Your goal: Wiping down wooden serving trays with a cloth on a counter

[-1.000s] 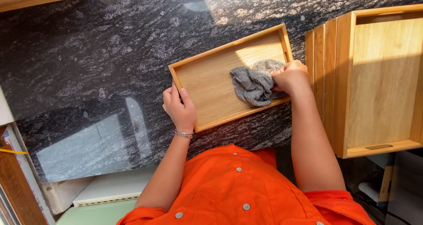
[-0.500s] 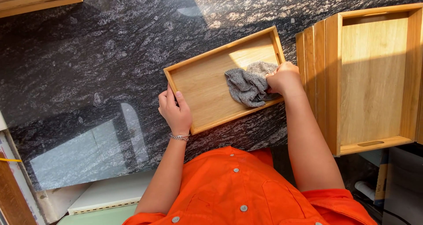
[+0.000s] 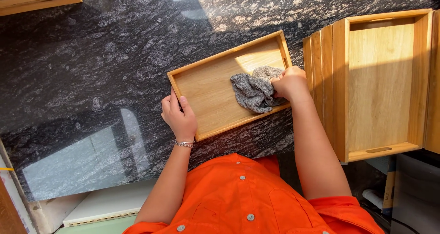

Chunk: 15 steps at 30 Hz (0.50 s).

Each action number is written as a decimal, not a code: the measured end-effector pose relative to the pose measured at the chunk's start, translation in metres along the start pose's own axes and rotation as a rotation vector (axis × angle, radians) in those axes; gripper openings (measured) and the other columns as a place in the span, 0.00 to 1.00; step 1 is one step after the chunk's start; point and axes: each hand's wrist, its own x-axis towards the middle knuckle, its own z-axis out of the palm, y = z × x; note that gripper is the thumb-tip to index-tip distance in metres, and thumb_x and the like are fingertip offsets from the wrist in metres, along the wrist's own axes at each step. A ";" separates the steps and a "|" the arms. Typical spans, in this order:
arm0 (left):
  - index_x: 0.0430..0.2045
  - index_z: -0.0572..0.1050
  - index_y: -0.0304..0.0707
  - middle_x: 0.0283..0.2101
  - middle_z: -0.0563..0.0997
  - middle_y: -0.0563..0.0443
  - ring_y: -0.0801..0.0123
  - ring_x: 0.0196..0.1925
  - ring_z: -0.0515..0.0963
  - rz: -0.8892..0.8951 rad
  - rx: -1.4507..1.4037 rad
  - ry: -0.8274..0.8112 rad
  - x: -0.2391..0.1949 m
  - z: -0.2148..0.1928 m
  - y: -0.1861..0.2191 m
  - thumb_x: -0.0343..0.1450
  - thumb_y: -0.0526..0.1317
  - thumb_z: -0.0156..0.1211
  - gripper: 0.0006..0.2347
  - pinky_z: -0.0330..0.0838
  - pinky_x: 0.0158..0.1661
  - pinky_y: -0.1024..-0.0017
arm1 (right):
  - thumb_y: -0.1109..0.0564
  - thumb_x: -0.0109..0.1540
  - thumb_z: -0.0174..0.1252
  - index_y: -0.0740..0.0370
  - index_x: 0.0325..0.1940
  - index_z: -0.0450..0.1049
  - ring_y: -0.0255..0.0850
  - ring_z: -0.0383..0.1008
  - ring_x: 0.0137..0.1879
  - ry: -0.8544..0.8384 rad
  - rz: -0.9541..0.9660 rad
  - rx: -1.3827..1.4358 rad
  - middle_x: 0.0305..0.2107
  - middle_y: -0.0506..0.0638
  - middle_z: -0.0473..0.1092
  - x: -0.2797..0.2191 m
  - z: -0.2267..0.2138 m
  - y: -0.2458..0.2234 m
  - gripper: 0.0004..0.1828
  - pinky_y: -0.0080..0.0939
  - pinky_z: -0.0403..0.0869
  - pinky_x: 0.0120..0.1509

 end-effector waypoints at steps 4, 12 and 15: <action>0.65 0.71 0.44 0.43 0.72 0.54 0.63 0.37 0.74 0.011 0.000 -0.014 0.001 0.001 -0.004 0.79 0.44 0.47 0.18 0.61 0.43 0.65 | 0.49 0.56 0.62 0.51 0.15 0.78 0.50 0.81 0.30 0.080 -0.014 -0.010 0.08 0.50 0.70 0.029 0.019 0.022 0.14 0.45 0.80 0.41; 0.65 0.70 0.44 0.44 0.71 0.54 0.62 0.38 0.74 0.007 -0.004 -0.003 0.000 0.001 -0.003 0.79 0.45 0.46 0.18 0.60 0.43 0.64 | 0.57 0.58 0.68 0.57 0.52 0.76 0.59 0.75 0.50 0.615 -0.517 -0.291 0.45 0.61 0.71 0.020 0.070 -0.015 0.18 0.57 0.78 0.50; 0.64 0.71 0.42 0.44 0.72 0.52 0.60 0.38 0.74 0.018 0.008 -0.005 0.000 0.003 -0.006 0.79 0.44 0.47 0.18 0.61 0.42 0.63 | 0.63 0.66 0.51 0.60 0.66 0.70 0.69 0.70 0.63 0.485 -0.815 -0.040 0.55 0.72 0.69 -0.033 0.089 -0.072 0.22 0.62 0.69 0.66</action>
